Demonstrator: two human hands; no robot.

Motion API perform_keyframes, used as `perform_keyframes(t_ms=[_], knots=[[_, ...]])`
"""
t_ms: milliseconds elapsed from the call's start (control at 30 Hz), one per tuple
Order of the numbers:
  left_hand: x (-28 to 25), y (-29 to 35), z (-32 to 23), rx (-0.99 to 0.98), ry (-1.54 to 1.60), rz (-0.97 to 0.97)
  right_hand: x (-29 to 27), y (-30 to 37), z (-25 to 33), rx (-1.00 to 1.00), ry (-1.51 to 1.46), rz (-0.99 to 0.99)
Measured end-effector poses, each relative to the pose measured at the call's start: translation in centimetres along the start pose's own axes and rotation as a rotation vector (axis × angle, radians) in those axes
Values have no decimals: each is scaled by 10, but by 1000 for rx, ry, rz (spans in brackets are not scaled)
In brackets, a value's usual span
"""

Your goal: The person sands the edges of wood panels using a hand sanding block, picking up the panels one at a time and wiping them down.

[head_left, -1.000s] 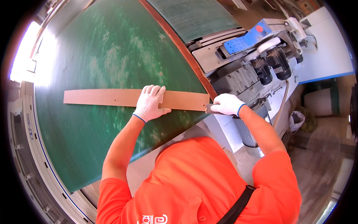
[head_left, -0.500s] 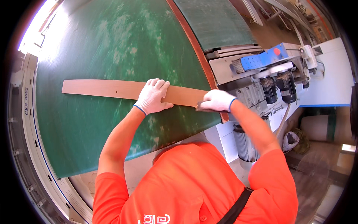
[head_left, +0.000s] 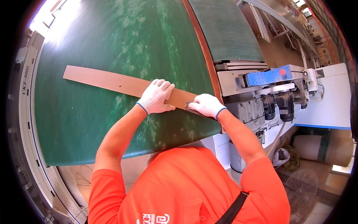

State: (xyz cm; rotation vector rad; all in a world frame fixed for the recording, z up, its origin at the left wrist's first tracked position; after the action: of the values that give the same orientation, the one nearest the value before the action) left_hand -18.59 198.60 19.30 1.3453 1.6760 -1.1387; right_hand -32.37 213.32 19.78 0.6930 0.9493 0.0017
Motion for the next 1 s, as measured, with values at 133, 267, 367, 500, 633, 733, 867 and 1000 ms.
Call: perform_keyframes(t_ms=[133,267,367,500,633,733,867,1000], knots=[[-2,3,2,13,18,39,-30,21,-71,177,30,-158],[2,-3,-6,35,44,169,14,32,-96,-40,-596,-445],[2,8,-22,63,-121,-166,41,40,-72,-4,-904,-305],[46,25,-63,-155,-65,-25,66,56,-71,31,-1065,-401],[76,51,-172,40,210,207,74,55,-56,30,-1105,-471],[94,68,-193,416,408,99,76,51,-43,75,-1145,-416],[74,81,-180,440,694,-13,88,56,-28,-8,-1206,-461],[84,108,-138,-547,1283,-99,86,77,-18,-27,-1202,-545]])
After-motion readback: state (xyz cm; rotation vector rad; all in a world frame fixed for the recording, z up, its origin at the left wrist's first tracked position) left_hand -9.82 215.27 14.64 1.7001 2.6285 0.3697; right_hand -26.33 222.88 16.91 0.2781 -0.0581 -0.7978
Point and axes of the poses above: each hand's wrist, its own y-axis away from the middle knuckle, its own x-axis out of the palm, z = x × y, the point moved 7 cm from there along -y, towards the middle knuckle
